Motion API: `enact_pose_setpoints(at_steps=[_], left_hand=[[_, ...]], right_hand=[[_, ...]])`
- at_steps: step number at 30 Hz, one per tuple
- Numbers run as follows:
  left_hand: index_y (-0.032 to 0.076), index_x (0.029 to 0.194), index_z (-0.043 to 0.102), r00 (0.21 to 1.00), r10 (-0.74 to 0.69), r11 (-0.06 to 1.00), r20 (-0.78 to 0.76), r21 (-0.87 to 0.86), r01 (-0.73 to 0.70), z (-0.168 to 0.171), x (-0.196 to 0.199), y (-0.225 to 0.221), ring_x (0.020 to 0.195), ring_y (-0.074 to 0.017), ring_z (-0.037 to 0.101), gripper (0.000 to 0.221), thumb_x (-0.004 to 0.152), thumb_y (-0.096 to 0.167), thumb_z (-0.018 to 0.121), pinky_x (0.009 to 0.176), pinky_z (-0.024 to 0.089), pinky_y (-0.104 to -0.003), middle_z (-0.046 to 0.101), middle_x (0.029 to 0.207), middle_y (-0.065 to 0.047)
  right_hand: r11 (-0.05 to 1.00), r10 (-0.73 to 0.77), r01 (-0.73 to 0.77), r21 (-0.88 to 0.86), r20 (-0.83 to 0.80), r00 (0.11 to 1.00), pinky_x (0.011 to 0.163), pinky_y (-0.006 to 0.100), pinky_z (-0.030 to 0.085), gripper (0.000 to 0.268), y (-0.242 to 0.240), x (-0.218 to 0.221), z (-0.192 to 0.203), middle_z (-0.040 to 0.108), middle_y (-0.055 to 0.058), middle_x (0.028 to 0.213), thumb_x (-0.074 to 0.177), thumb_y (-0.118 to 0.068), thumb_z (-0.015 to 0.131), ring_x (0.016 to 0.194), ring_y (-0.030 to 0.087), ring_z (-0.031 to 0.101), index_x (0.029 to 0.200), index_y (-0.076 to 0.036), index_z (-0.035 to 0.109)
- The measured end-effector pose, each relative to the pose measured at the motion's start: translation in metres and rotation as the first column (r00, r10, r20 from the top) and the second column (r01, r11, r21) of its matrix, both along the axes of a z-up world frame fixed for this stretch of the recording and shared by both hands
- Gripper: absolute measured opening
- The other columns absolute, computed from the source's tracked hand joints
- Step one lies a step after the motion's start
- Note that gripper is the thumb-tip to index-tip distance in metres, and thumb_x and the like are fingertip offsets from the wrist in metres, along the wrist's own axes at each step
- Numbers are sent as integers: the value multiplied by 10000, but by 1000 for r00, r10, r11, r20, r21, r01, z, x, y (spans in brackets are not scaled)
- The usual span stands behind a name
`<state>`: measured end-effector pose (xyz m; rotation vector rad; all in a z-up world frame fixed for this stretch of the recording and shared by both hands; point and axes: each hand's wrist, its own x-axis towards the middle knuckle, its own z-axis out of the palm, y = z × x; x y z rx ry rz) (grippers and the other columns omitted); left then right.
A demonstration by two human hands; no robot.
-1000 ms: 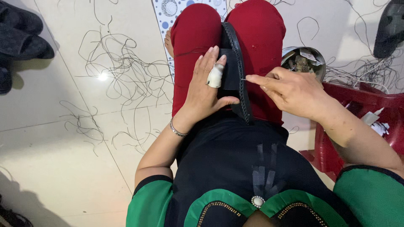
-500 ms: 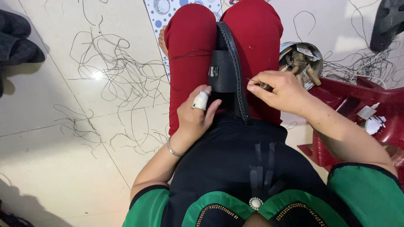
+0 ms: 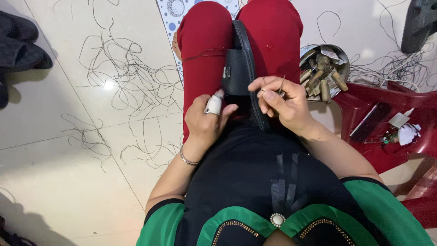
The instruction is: The person uses a needle and thread to sew a leather strap onto the sole of a black sandal while holding it between their knees. The person repeatedly pushes the needle through the material and pulls the thread tight by hand, working along the edge of the strap.
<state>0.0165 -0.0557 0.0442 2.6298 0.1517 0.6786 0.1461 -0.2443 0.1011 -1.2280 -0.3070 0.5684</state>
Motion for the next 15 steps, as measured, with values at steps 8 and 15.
enact_pose_setpoints(at_steps=[8,15], left_hand=[[150,594,535,960,75,990,-268,134,-40,-6,11,-11,469,-240,567,481,940,449,682,366,418,-387,446,661,-3],[-5,1298,680,817,-496,16,-295,-943,-331,9,-12,87,613,-141,640,414,941,205,706,596,557,-277,665,703,-72]], right_hand=[[999,20,-19,-48,8,1000,357,222,406,297,-22,-8,-50,546,153,699,1102,-94,481,440,91,488,835,30,512],[893,10,-39,-448,-66,998,539,227,500,190,-77,49,-14,669,179,1108,1098,-129,554,650,96,564,1242,-12,591]])
